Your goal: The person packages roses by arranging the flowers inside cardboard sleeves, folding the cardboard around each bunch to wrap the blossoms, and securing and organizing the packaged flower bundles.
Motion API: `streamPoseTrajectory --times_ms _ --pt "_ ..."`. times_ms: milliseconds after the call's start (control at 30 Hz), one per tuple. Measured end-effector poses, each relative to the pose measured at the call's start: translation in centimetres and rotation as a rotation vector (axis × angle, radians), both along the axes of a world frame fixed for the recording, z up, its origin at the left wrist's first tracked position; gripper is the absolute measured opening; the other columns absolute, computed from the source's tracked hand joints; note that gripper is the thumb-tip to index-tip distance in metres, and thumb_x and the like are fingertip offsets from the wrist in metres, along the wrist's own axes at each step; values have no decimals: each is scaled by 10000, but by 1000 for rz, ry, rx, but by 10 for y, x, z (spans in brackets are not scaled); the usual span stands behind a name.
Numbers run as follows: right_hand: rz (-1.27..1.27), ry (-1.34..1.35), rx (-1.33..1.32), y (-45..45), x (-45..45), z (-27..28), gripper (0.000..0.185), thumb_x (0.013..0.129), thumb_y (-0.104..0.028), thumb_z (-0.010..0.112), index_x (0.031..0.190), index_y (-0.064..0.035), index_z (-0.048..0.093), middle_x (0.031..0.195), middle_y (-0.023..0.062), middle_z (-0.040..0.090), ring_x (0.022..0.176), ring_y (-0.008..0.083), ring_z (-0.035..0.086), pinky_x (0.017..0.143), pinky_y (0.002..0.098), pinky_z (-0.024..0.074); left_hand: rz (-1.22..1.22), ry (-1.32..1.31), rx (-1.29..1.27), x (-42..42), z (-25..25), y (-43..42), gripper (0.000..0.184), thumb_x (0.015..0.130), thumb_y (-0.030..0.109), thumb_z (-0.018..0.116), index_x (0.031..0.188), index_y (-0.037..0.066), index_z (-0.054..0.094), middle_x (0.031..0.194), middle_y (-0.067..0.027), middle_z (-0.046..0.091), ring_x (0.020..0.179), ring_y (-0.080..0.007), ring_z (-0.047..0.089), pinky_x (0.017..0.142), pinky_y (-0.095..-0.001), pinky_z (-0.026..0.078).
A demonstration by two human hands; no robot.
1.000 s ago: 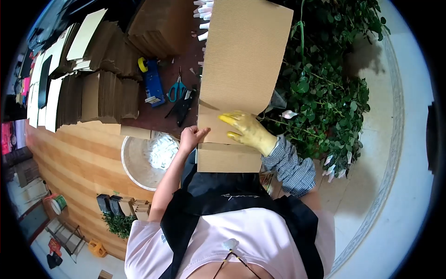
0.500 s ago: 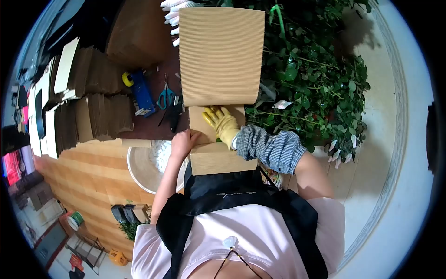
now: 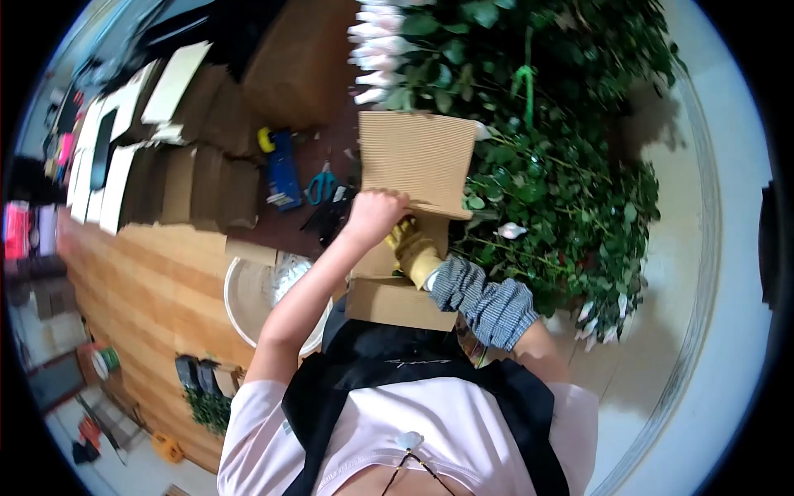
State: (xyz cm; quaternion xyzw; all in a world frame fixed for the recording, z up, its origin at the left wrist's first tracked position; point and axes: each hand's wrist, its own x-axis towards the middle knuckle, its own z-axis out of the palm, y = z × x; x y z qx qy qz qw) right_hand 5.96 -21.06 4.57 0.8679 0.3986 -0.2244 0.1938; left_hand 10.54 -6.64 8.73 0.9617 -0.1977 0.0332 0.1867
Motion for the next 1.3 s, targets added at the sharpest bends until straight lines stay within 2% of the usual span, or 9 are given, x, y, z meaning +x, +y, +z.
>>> streamPoseTrajectory --times_ms 167,300,400,600,733,800,1000,1133,1300 --pt "16 -117 265 -25 5 -72 690 968 -318 496 1561 -71 243 1622 158 256 1467 338 291 1143 485 280 -16 -8 -534 -31 56 37 400 833 138 745 1212 65 639 1206 -154 641 1161 -316 597 956 -390 493" --pt "68 -52 141 -7 8 -2 889 890 -440 629 1557 -21 215 1601 186 279 1467 298 289 1172 392 246 548 -573 -221 -48 112 151 225 821 68 706 1043 40 686 981 -141 708 957 -347 664 832 -447 524" --pt "92 -27 28 1 10 17 993 864 -514 655 1581 -36 161 1618 165 262 1438 309 339 1148 443 251 993 -470 219 -60 95 227 428 883 251 712 1253 55 624 1309 -201 600 1229 -346 556 988 -471 467" --pt "36 -1 35 -4 11 10 986 881 -500 644 1584 -37 132 1614 169 267 1449 313 323 1169 439 230 1290 -33 330 -69 94 236 494 903 433 679 1339 213 605 1461 -300 425 1345 -422 430 1038 -542 416" --pt "25 40 63 -4 11 15 1011 863 -506 658 1580 -35 121 1609 175 270 1454 322 314 1178 457 219 1250 98 47 -71 114 261 409 920 393 662 1299 242 633 1263 -255 585 1167 -420 570 949 -510 493" --pt "50 21 106 -7 10 12 1008 862 -510 654 1581 -42 125 1605 179 274 1450 327 316 1176 462 219 1226 -9 271 -73 109 271 443 894 374 699 1307 238 616 1160 -200 636 1094 -409 610 925 -524 498" --pt "25 27 216 -16 9 -6 1024 823 -500 674 1581 -56 148 1600 184 275 1435 337 325 1170 483 217 1196 -34 244 -74 104 291 660 824 387 771 1367 99 531 1155 -228 622 1058 -423 611 929 -473 510" --pt "17 21 212 -13 7 2 1031 809 -496 678 1581 -55 156 1600 182 271 1434 342 321 1169 487 216 1210 -264 67 -91 136 258 893 747 171 838 1477 32 341 1243 -245 462 1055 -426 579 947 -444 500" --pt "39 -30 186 -14 6 -6 953 832 -486 649 1561 -53 213 1594 167 285 1427 339 325 1168 481 216 919 -238 -270 -124 137 226 514 886 82 713 1361 41 519 1145 -189 608 976 -303 633 867 -405 523"
